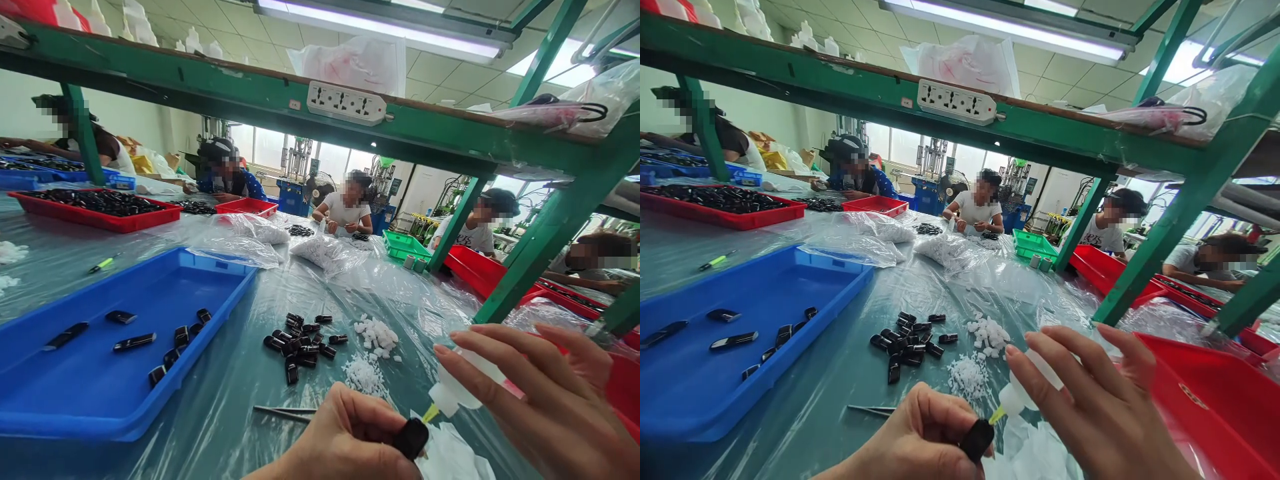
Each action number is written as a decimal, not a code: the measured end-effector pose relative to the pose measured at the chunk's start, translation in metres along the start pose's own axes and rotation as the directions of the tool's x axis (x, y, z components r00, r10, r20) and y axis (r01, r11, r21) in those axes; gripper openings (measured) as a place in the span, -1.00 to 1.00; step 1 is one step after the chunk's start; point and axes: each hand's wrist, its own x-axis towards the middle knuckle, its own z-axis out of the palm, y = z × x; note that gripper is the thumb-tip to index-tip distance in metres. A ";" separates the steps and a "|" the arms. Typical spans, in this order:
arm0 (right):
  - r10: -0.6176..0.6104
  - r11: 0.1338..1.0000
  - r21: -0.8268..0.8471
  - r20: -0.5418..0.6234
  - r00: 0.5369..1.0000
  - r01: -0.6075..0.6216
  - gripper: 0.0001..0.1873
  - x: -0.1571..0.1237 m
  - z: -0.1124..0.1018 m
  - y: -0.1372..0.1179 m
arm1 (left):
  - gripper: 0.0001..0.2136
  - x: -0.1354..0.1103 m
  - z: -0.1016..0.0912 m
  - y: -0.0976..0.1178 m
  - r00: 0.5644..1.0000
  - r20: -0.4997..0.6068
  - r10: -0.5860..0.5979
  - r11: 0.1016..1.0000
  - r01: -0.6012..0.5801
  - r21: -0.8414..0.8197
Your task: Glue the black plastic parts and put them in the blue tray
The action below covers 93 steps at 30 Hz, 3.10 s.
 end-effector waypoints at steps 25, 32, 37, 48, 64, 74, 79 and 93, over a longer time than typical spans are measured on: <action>-0.039 0.998 0.052 -0.006 0.999 0.039 -0.69 0.006 0.009 0.007 | -0.77 0.003 -0.005 -0.002 0.998 -0.007 -0.068 0.995 0.069 0.075; 0.027 0.995 0.094 -0.030 0.999 -0.024 -0.70 0.003 0.015 0.006 | -0.78 0.003 -0.002 -0.001 0.998 0.003 -0.066 0.996 0.066 0.063; 0.008 0.996 0.092 -0.033 0.999 -0.005 -0.70 0.002 0.016 0.007 | -0.79 0.004 -0.003 -0.002 0.998 0.003 -0.067 0.993 0.067 0.094; 0.046 0.989 0.139 -0.039 0.998 -0.041 -0.73 -0.002 0.017 0.005 | -0.79 0.005 -0.004 -0.004 0.996 0.000 -0.084 0.991 0.083 0.106; 0.080 0.996 0.028 0.080 0.994 -0.082 -0.67 -0.016 0.017 0.006 | -0.76 0.005 -0.007 -0.008 0.993 -0.020 -0.113 0.994 0.113 -0.002; -0.002 1.000 -0.020 0.130 0.992 0.004 -0.65 -0.022 0.017 0.009 | -0.78 0.006 -0.010 -0.012 0.989 -0.029 -0.146 0.988 0.144 -0.049; -0.024 0.998 -0.061 0.148 0.989 0.033 -0.62 -0.025 0.017 0.013 | -0.77 0.008 -0.010 -0.012 0.987 -0.030 -0.156 0.987 0.154 -0.050; 0.067 0.997 0.037 0.073 0.995 -0.070 -0.63 -0.028 0.035 0.010 | -0.85 0.007 -0.005 -0.004 0.983 -0.086 -0.162 0.985 0.166 0.047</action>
